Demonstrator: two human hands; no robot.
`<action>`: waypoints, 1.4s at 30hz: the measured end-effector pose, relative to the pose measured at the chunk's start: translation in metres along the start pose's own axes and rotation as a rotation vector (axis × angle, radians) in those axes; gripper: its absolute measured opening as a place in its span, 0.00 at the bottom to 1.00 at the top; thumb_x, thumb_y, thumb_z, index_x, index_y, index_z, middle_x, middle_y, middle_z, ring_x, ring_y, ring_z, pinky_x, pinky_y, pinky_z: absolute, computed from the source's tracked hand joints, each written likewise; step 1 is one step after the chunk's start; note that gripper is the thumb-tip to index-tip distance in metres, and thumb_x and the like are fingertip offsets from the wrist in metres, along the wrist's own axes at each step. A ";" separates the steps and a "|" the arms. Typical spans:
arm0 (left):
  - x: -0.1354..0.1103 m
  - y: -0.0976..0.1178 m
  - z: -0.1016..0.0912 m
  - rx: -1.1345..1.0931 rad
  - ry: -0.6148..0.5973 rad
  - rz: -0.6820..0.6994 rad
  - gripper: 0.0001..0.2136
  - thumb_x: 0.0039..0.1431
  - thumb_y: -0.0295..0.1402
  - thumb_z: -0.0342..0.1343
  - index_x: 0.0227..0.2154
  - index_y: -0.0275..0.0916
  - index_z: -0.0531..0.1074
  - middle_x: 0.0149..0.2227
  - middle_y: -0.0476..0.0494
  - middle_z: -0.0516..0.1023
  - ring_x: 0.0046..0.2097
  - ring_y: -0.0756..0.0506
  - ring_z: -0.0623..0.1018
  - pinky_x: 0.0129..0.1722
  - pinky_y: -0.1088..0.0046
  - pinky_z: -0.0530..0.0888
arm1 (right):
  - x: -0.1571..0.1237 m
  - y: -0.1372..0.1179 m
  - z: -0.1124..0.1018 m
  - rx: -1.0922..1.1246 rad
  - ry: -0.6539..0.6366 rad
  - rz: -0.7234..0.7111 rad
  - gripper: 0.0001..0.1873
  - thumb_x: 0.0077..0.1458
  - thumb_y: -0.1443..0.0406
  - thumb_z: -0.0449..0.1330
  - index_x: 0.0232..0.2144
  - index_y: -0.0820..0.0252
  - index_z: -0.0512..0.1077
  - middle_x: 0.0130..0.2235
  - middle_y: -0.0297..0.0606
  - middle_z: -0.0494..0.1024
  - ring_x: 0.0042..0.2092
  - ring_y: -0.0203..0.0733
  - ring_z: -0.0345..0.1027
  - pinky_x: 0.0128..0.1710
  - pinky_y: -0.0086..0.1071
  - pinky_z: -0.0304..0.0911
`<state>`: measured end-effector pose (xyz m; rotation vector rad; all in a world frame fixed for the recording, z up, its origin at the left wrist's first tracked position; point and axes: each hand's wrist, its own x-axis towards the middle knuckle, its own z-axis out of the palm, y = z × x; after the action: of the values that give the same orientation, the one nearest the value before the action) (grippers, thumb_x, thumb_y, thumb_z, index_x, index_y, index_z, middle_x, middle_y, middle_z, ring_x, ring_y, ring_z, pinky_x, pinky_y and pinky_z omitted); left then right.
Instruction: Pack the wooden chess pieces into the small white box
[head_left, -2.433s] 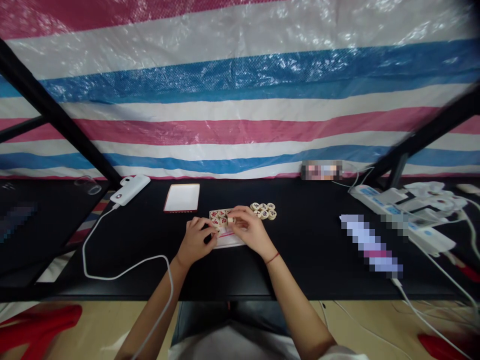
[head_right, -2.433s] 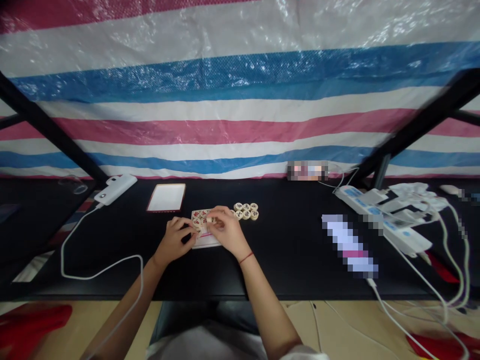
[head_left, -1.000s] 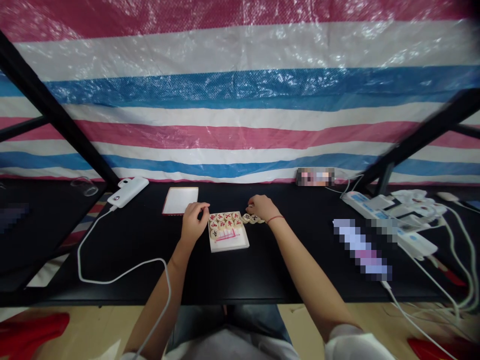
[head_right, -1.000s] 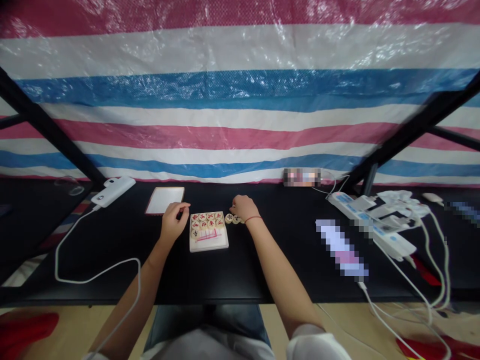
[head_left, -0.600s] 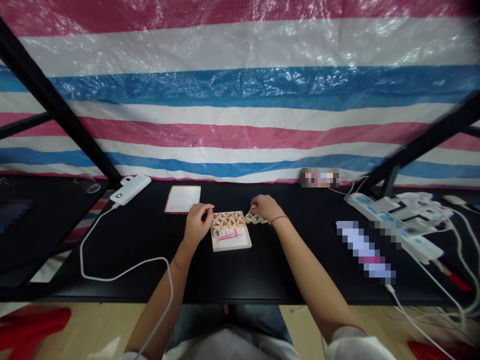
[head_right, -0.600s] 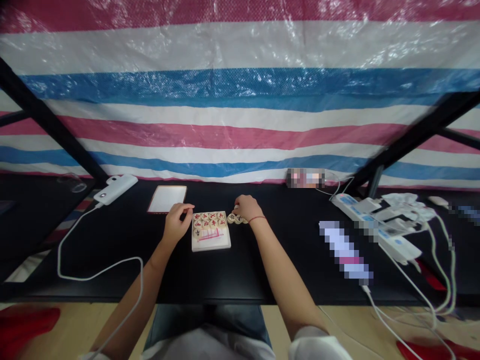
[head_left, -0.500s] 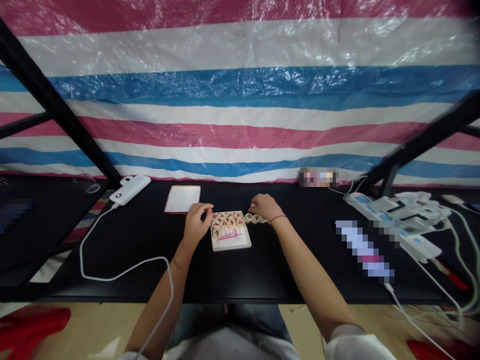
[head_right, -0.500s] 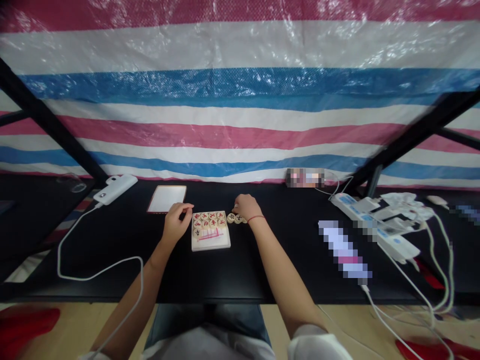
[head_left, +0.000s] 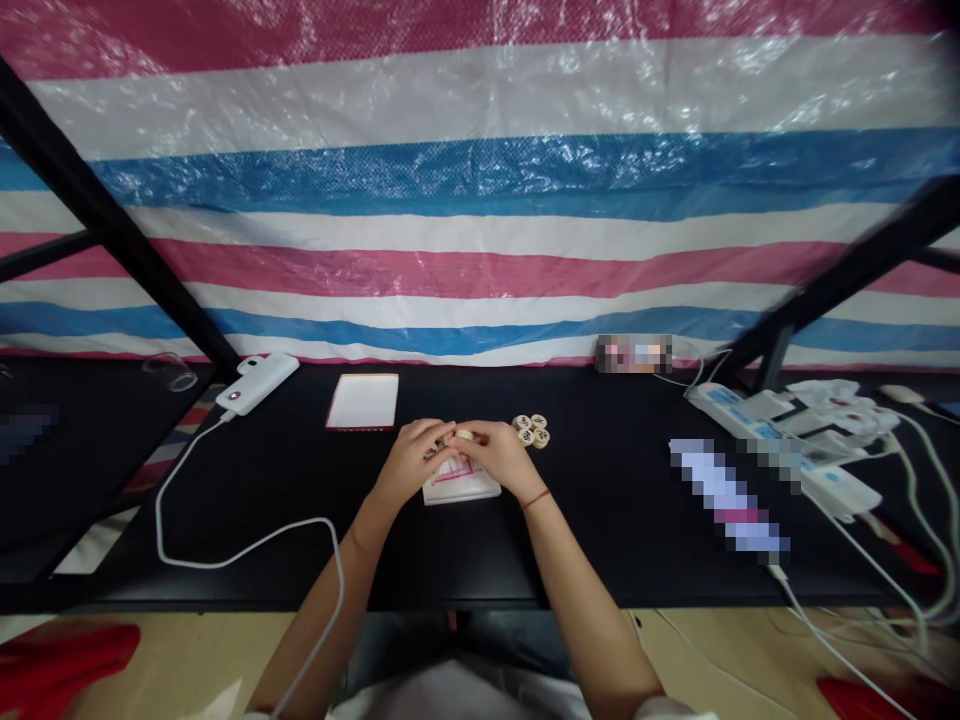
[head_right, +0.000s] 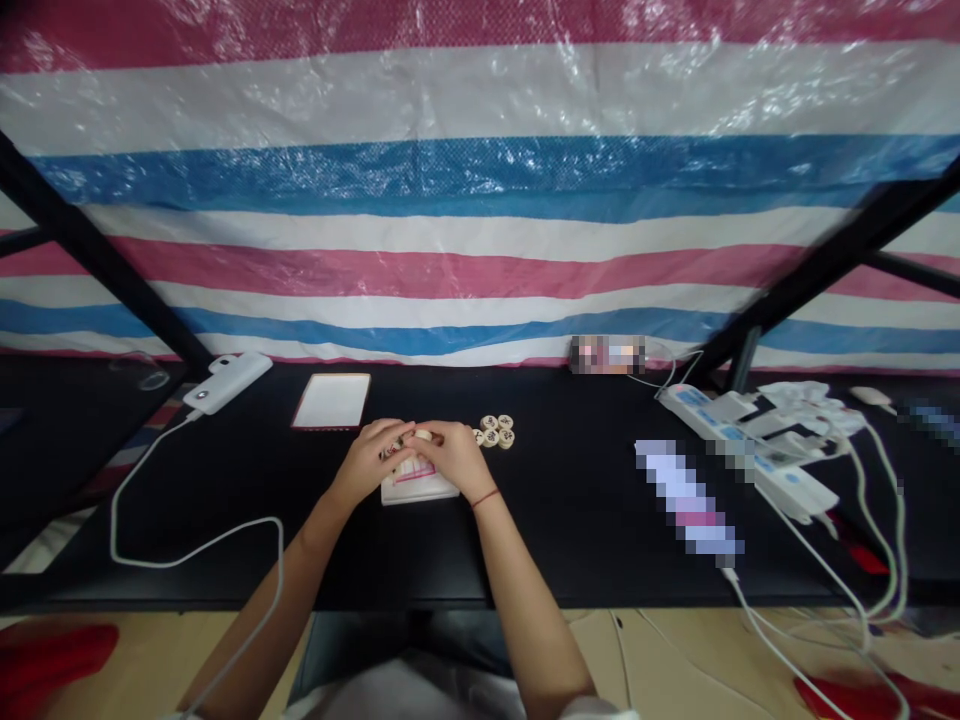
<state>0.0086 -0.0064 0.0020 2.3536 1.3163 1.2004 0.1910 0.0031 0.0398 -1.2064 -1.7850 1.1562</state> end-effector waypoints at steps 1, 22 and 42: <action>-0.001 0.000 -0.001 -0.030 -0.004 -0.015 0.14 0.62 0.38 0.55 0.50 0.45 0.72 0.45 0.42 0.76 0.47 0.45 0.76 0.49 0.65 0.72 | 0.000 0.003 -0.001 0.017 0.005 -0.006 0.20 0.52 0.53 0.62 0.40 0.61 0.78 0.29 0.36 0.79 0.30 0.38 0.71 0.31 0.29 0.66; -0.011 0.020 -0.013 0.167 -0.248 -0.063 0.03 0.52 0.33 0.61 0.31 0.44 0.76 0.42 0.45 0.74 0.47 0.42 0.68 0.48 0.61 0.64 | -0.021 0.021 -0.016 0.147 0.204 0.005 0.21 0.53 0.49 0.59 0.41 0.58 0.67 0.35 0.38 0.77 0.35 0.39 0.74 0.37 0.33 0.69; -0.022 -0.001 -0.005 0.075 -0.308 -0.161 0.33 0.51 0.37 0.62 0.61 0.46 0.59 0.65 0.38 0.57 0.65 0.34 0.56 0.63 0.51 0.57 | -0.038 -0.010 0.018 -0.612 0.017 0.079 0.10 0.58 0.60 0.58 0.41 0.52 0.76 0.39 0.35 0.82 0.40 0.42 0.76 0.38 0.27 0.62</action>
<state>-0.0018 -0.0243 -0.0077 2.3127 1.4283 0.7201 0.1843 -0.0403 0.0405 -1.6309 -2.1735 0.6412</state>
